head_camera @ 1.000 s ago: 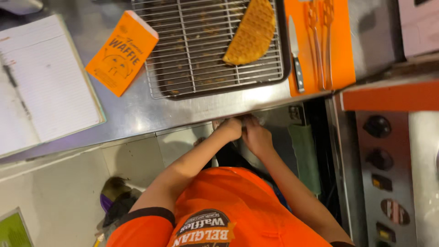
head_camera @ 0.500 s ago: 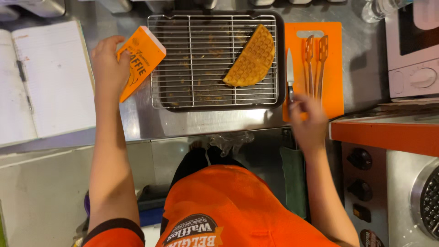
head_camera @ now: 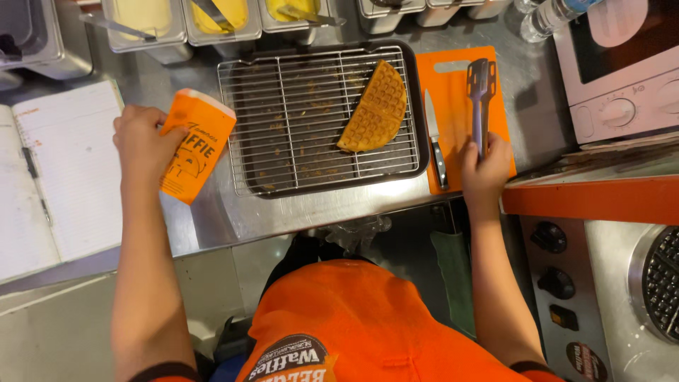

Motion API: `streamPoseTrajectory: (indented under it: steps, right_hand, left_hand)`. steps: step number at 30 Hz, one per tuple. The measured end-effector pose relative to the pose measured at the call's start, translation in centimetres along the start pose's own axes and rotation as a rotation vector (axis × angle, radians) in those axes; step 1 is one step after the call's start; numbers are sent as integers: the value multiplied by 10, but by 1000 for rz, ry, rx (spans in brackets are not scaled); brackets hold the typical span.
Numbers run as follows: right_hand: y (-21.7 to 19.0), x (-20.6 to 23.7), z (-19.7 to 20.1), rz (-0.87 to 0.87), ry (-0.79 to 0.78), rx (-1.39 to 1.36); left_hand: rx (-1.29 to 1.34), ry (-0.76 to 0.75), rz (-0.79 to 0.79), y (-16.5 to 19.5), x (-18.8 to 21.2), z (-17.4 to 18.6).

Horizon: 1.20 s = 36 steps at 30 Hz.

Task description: The person removes a cooked waffle from a waffle iron, places it on a wire rack, spreads a dark paste over half of it, folds it in half, and places it into an orange paper sleeve. The person then opens a can and scoops its contents into a metal container.

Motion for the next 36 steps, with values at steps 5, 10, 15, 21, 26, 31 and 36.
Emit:
streamPoseTrajectory:
  steps: [5,10,15,21,26,31,36]
  right_hand:
    - [-74,6,32,-424,-196,-707]
    - [-190,-4,56,33,-498,-585]
    - [-219,-18,50,-45,-567,-561]
    - [-210,-10,51,-121,-556,-601]
    - [-216,-5,47,-4,-628,-599]
    - [-222,13,24,52,-779,-579]
    - [-190,44,11,-194,-840,-709]
  left_hand:
    - [988,-116,36,21,33,66]
    - [966,-628,-124,84,42,104]
    - [860,-825,-245,102,36,122]
    - [848,-901,-353,107,29,133]
    - [670,-906,-407,111,23,129]
    - [166,-920,-606,157,36,118]
    - [253,-225,-950,213,74,151]
Point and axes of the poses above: each hand's wrist, its own x-axis away from the middle knuckle, its own z-axis out of the back of the hand, y = z × x, the point moved 4 cm from there along -x, towards the middle knuckle, and after that the axes turned 14 degrees about -x, right-handed, at the moved point
